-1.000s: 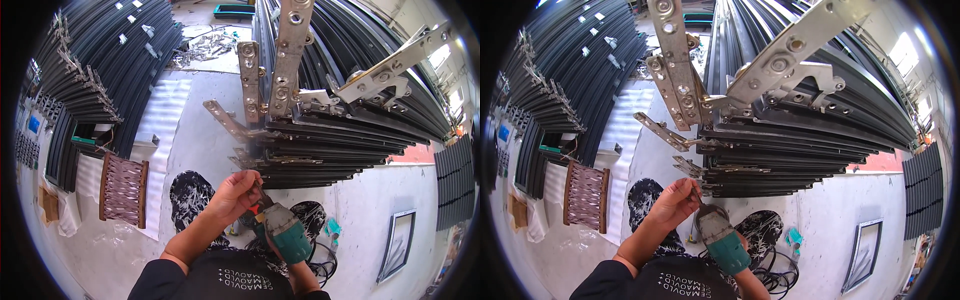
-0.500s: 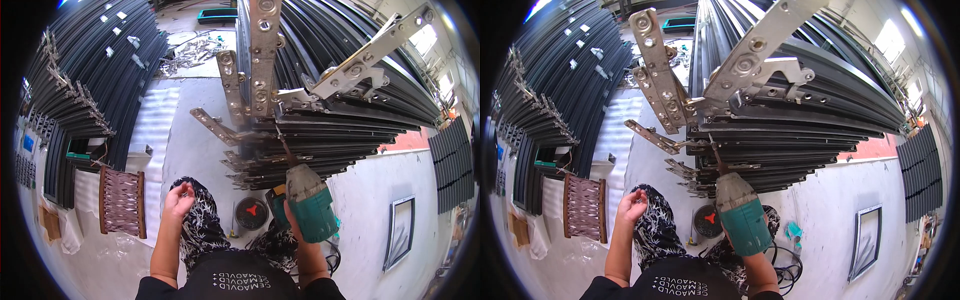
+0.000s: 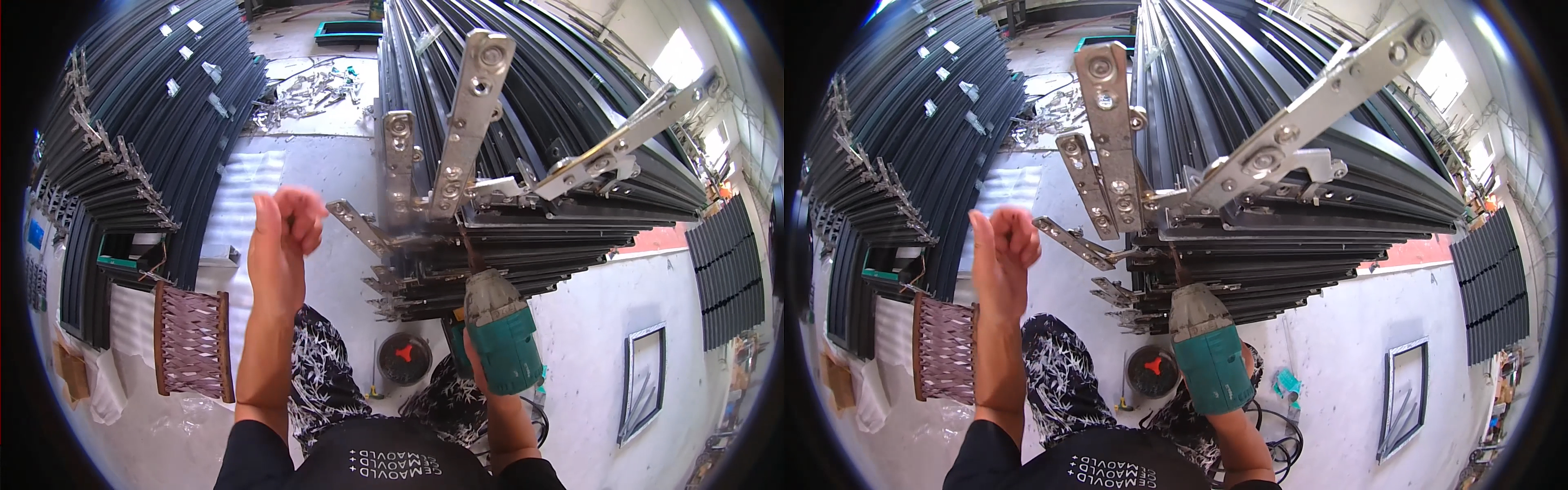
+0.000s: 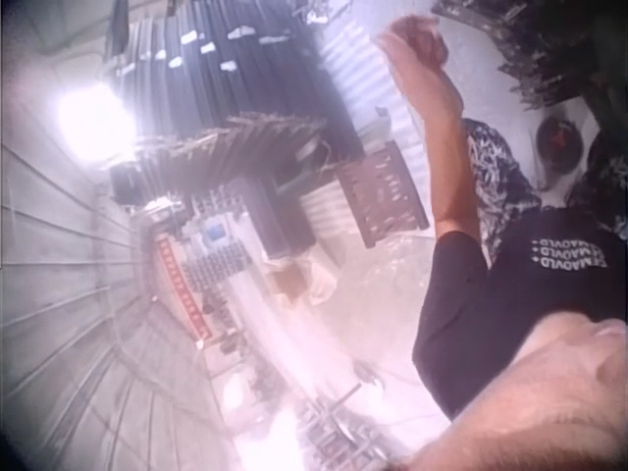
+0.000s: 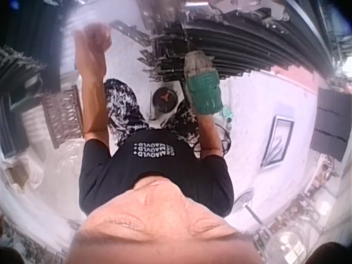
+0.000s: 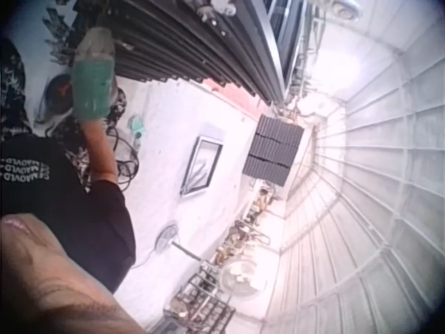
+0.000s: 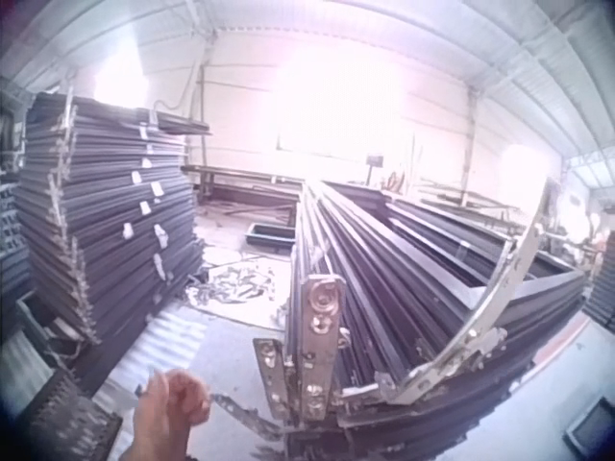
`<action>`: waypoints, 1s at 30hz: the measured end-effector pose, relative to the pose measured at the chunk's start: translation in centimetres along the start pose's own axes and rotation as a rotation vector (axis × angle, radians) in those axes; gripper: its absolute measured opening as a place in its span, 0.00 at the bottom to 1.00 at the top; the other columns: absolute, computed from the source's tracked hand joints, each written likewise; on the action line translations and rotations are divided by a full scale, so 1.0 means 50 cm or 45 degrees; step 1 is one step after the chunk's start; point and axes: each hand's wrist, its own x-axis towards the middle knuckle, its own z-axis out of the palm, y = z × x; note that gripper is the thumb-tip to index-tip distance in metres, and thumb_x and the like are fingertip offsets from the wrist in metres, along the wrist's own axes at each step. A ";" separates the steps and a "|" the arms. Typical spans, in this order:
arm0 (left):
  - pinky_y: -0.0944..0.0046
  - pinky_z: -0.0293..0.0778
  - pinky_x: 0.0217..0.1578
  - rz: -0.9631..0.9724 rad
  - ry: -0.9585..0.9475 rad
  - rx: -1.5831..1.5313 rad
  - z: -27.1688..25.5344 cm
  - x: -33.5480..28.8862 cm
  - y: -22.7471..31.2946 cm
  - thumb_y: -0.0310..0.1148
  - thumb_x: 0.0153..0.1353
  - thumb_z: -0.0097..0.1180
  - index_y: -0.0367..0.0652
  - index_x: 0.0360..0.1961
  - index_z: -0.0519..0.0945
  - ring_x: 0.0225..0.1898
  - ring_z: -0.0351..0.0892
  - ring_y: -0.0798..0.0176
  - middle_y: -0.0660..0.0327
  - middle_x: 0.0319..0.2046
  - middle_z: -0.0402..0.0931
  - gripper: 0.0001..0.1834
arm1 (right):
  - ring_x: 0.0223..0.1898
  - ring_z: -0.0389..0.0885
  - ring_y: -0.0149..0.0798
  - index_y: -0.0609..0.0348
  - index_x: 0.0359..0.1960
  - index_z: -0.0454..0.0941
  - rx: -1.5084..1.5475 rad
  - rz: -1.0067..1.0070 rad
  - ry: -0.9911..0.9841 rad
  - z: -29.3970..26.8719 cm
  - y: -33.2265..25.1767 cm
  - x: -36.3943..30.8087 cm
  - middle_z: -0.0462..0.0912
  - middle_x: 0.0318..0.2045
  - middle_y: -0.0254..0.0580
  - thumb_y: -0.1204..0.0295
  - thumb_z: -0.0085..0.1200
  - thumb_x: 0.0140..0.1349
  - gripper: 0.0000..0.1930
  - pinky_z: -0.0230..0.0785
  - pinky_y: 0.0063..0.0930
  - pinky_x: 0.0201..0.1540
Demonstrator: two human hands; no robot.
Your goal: The person fastens metal hinges onto stacked window frames using a power drill and screws, then adjusts the hinges with a screwdriver.
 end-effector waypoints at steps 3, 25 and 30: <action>0.72 0.49 0.25 0.207 -0.365 0.310 0.041 0.072 0.052 0.61 0.67 0.33 0.38 0.37 0.77 0.22 0.51 0.75 0.73 0.18 0.53 0.34 | 0.49 0.78 0.40 0.61 0.51 0.75 0.037 0.010 0.038 -0.003 -0.011 0.001 0.79 0.48 0.42 0.76 0.61 0.56 0.19 0.69 0.31 0.51; 0.66 0.59 0.17 0.674 -1.196 -0.292 0.169 0.214 -0.080 0.30 0.56 0.50 0.37 0.17 0.70 0.16 0.64 0.65 0.61 0.15 0.66 0.12 | 0.47 0.79 0.46 0.58 0.49 0.78 0.062 0.749 -0.028 0.010 -0.155 0.052 0.80 0.45 0.45 0.75 0.63 0.51 0.20 0.69 0.37 0.51; 0.66 0.56 0.16 0.507 -1.018 -0.814 0.192 0.211 -0.068 0.51 0.67 0.33 0.38 0.15 0.68 0.14 0.60 0.66 0.62 0.14 0.64 0.31 | 0.45 0.80 0.45 0.60 0.48 0.78 -0.221 0.353 -0.154 -0.021 -0.204 0.101 0.81 0.43 0.45 0.76 0.64 0.51 0.19 0.70 0.36 0.48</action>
